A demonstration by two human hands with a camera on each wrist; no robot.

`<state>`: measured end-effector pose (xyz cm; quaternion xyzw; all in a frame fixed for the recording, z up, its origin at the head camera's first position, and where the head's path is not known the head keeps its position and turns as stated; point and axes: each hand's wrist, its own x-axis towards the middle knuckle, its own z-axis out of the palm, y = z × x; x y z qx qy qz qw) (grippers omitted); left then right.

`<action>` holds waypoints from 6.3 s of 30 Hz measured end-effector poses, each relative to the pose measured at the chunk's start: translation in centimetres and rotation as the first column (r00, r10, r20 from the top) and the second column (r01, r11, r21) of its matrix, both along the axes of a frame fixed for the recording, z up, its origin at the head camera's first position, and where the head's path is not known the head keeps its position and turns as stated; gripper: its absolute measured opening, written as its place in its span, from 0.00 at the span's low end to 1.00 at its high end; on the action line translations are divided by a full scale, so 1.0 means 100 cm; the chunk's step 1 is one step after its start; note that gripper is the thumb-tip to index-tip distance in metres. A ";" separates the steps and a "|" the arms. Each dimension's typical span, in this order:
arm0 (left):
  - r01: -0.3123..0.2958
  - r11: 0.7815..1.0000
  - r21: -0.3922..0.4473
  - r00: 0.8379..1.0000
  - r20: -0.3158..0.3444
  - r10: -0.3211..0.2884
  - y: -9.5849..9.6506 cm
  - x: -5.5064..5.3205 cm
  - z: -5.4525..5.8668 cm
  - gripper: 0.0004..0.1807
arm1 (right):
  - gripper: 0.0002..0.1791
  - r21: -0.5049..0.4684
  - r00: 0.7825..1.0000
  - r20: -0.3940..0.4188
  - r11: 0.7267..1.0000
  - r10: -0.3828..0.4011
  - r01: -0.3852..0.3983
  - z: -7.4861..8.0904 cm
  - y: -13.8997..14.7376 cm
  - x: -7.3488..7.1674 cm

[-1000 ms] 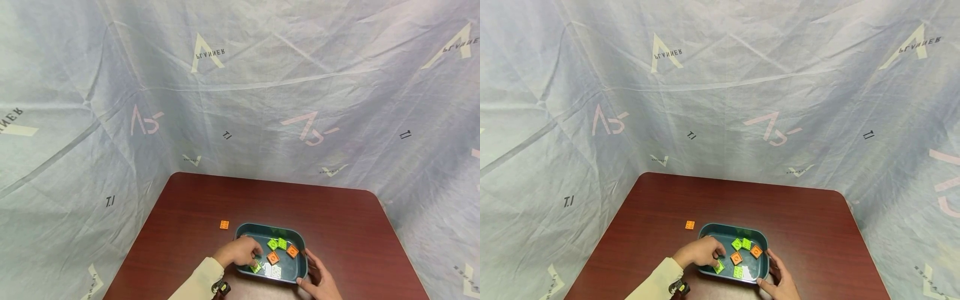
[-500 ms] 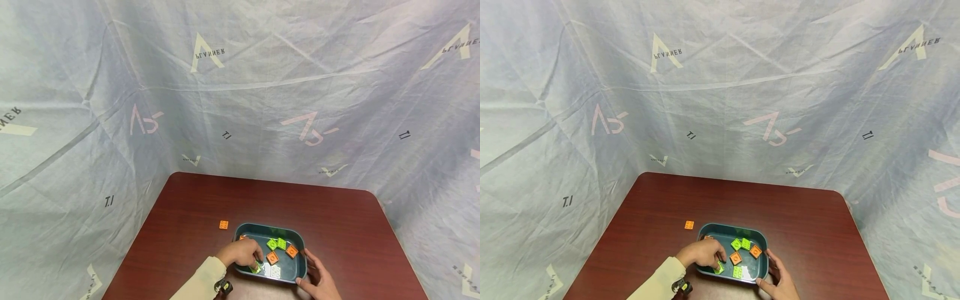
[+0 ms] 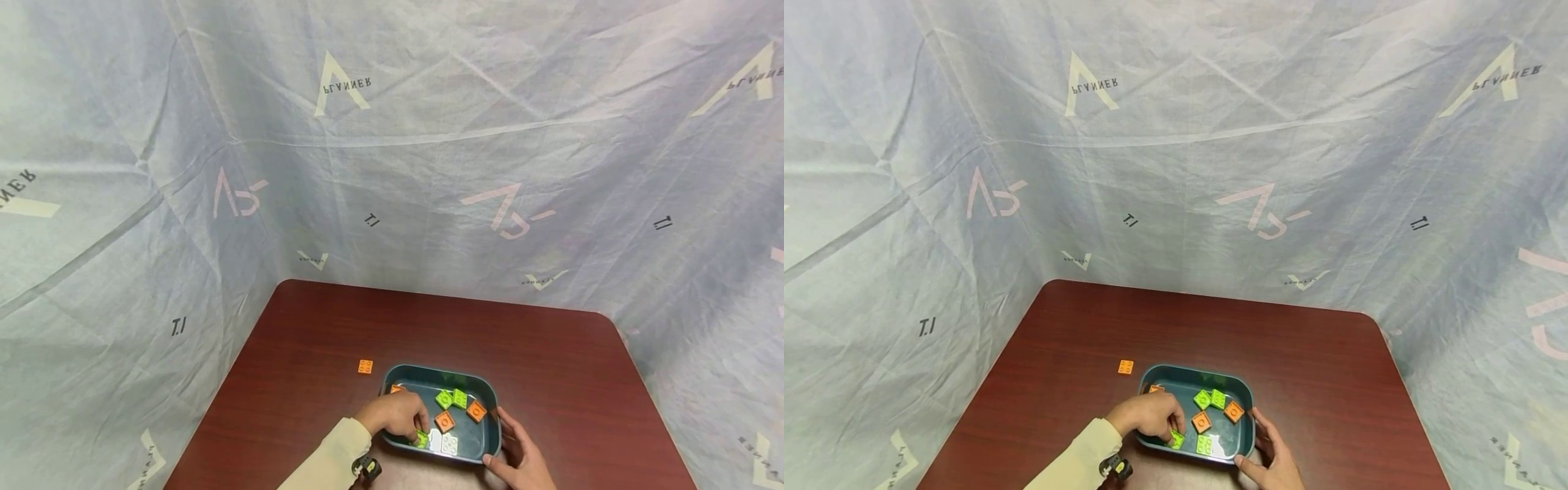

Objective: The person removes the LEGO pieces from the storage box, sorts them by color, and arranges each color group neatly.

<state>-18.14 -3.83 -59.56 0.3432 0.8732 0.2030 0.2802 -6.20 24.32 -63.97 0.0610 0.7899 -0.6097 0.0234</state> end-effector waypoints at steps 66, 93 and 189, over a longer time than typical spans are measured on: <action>-0.025 0.945 0.325 1.000 0.019 0.020 -0.023 -0.008 0.013 0.09 | 0.53 0.021 0.999 0.053 1.000 -0.011 0.010 0.003 -0.001 -0.002; -0.393 0.753 0.528 0.919 0.195 0.343 -0.063 -0.013 0.030 0.27 | 0.54 0.028 0.996 0.094 1.000 -0.011 0.008 0.004 -0.002 -0.002; -0.519 0.796 0.312 0.830 -0.041 0.557 -0.136 -0.023 -0.047 0.22 | 0.53 0.038 0.999 0.049 0.999 0.019 -0.021 0.000 0.002 -0.003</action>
